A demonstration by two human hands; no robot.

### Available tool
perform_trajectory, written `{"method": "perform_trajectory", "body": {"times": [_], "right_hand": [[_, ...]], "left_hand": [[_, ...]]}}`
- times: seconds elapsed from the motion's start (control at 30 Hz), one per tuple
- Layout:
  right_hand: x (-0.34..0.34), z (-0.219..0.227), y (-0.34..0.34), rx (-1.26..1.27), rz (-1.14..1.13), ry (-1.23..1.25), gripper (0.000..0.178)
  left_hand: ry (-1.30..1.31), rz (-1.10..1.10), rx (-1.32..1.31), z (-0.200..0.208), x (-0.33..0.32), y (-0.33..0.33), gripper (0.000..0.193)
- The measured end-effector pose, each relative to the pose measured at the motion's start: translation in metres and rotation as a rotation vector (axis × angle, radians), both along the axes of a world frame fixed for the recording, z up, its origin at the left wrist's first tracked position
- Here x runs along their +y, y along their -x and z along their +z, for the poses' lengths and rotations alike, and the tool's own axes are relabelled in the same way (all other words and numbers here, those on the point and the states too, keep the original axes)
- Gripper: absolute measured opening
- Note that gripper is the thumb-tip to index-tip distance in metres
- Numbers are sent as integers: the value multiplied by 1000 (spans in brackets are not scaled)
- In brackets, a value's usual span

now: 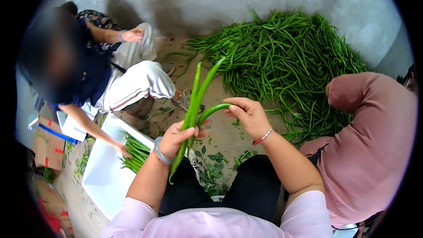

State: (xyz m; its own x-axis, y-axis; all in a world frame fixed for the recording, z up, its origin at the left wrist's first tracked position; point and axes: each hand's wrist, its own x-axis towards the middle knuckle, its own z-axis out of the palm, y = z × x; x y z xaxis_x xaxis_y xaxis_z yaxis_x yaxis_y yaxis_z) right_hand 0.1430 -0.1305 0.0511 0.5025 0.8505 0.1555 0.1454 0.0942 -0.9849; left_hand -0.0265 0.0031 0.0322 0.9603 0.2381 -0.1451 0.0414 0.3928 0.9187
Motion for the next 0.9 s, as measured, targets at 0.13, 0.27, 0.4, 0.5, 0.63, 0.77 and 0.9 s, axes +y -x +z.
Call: {"method": "perform_trajectory", "body": {"times": [0.13,0.27,0.4,0.5,0.63,0.77,0.9], "right_hand": [[14,20,51,-667,-355,-106,20],[30,16,150,-225,69,58,24],[35,23,216,88,-86,-93,16],[31,25,223,328,-61,-297,20],[30,23,234,514,145,-156,21],[31,7,236,459,191,-76,21],[24,-1,250,501,249,-15,22]], "left_hand": [[-247,239,-64,21,-24,36,19],[-988,518,-184,7,-31,81,24],[-1317,838,-68,23,-53,141,30],[-1197,1108,59,41,-52,219,28],[-460,1833,-154,39,-73,358,56],[-179,2427,-174,54,-133,508,23],[-568,2947,548,92,-240,710,32]]}}
